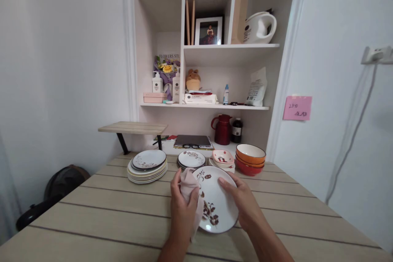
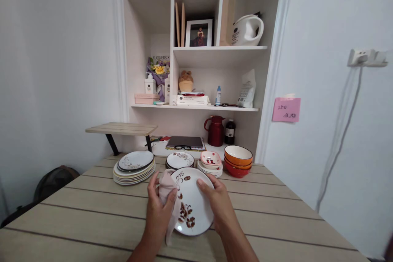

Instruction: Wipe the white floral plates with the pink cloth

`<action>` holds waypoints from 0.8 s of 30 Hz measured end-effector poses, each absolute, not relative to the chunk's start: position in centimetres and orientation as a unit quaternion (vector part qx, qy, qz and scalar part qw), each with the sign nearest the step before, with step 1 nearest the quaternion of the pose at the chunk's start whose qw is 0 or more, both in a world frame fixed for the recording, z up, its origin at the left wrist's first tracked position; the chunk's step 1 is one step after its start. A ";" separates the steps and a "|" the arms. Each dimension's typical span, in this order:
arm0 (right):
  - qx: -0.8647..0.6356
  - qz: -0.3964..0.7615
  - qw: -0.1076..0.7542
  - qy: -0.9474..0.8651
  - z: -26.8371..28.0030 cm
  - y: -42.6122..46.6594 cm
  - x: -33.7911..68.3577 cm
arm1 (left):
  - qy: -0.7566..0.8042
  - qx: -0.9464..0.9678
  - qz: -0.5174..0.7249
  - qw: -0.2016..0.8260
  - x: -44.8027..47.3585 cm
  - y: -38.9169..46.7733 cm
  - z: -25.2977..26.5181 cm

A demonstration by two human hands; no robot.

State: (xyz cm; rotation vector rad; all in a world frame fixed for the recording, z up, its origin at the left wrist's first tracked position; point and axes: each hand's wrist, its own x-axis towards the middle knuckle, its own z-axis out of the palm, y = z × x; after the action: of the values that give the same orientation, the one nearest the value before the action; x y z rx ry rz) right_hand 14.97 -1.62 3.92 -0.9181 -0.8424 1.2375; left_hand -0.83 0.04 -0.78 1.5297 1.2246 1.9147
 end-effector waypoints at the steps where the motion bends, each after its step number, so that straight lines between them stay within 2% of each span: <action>1: -0.411 0.542 0.626 -0.381 3.9 -1.7 14.9 | 0.443 0.553 0.674 0.210 -1.1 0.0 -0.6; 6: -0.395 0.557 0.619 -0.389 3.8 -2.0 13.9 | 0.472 0.518 0.667 0.254 -1.9 -0.5 0.3; 24: -0.327 0.561 0.726 -0.227 2.9 -1.0 12.8 | 0.499 0.445 0.656 0.350 -0.2 -0.7 0.3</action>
State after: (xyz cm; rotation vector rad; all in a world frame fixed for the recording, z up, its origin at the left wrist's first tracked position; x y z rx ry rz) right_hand 12.78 -1.00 2.95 -0.7208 -0.4996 1.2380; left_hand -0.20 -0.68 0.33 1.1516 1.2935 1.6999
